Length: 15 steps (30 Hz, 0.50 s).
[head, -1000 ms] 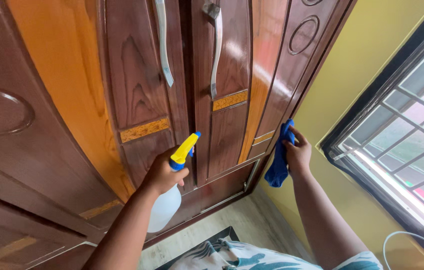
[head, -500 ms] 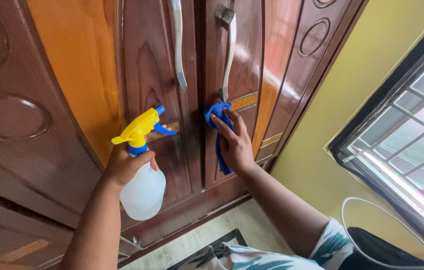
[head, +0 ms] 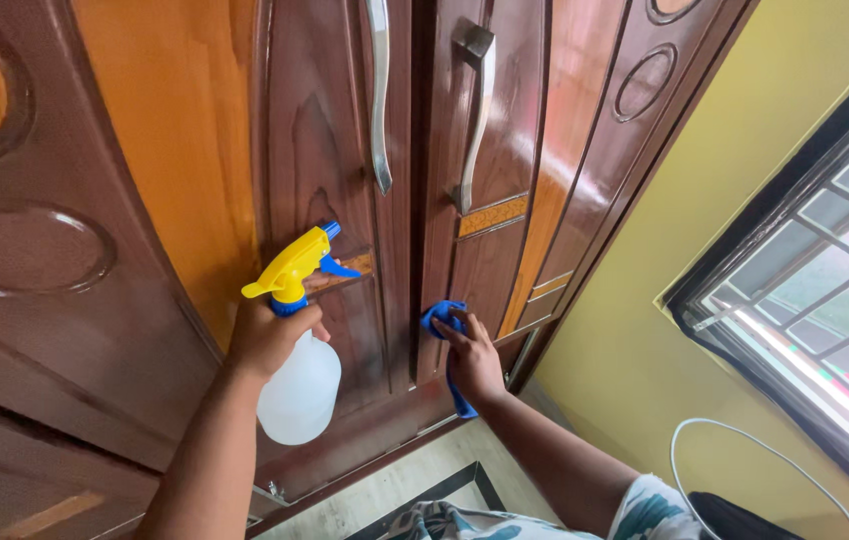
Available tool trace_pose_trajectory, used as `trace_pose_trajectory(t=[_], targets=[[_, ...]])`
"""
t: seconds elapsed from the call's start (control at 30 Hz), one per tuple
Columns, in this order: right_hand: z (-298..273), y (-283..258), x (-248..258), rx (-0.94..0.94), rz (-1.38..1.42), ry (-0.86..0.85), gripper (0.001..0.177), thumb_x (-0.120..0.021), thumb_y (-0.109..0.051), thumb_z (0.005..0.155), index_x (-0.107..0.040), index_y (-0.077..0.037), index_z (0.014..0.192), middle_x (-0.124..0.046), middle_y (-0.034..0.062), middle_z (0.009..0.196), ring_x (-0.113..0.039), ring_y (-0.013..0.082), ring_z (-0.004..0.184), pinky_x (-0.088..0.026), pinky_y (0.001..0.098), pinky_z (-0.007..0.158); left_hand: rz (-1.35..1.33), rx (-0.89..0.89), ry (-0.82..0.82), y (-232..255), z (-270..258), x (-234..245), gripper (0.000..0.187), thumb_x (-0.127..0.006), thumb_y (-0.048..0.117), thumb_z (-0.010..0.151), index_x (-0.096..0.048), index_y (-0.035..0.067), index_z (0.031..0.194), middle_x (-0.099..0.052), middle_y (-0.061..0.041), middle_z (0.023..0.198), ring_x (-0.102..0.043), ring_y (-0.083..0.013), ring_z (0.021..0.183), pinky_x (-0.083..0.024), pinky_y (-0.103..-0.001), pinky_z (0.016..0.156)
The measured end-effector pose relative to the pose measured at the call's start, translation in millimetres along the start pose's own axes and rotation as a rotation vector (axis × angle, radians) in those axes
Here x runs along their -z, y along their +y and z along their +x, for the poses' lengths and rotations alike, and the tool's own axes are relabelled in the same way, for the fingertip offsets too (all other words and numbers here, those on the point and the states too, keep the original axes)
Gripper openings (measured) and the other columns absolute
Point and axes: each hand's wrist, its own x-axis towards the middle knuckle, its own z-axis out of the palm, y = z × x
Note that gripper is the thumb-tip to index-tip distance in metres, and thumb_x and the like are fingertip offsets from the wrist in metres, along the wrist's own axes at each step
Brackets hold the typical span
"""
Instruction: The person sprays a cleaning solution from a spray bottle onto a wooden wardrobe and wipes it with a blue cloth. The person then moves to a wooden chair, sprays the seat and backrest, and wipes them with the same cloth.
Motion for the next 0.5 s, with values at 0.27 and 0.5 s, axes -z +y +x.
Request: trace_pose_trajectory(t=[0.27, 0.5], targets=[[44, -8, 22, -0.213, 0.227, 0.372, 0.060, -0.060, 0.003, 0.091, -0.053, -0.016, 0.148, -0.040, 0.0183, 0.155, -0.042, 0.0387, 0.145, -0.039, 0.0455, 0.119, -0.027, -0.029, 0.034, 8, 3, -9, 0.042, -0.059, -0.001, 0.074, -0.071, -0.004, 0.114, -0.079, -0.010, 0.108, -0.071, -0.0181, 0.059, -0.057, -0.031, 0.056], [89, -74, -22, -0.233, 0.362, 0.489, 0.079, -0.059, -0.003, 0.099, -0.019, -0.022, 0.165, -0.002, 0.0211, 0.173, -0.010, 0.0454, 0.159, -0.021, 0.0497, 0.126, 0.004, -0.063, 0.051, 13, 0, -13, 0.042, -0.057, 0.000, 0.076, -0.067, -0.005, 0.116, -0.080, -0.010, 0.108, -0.069, -0.0177, 0.057, -0.056, -0.029, 0.056]])
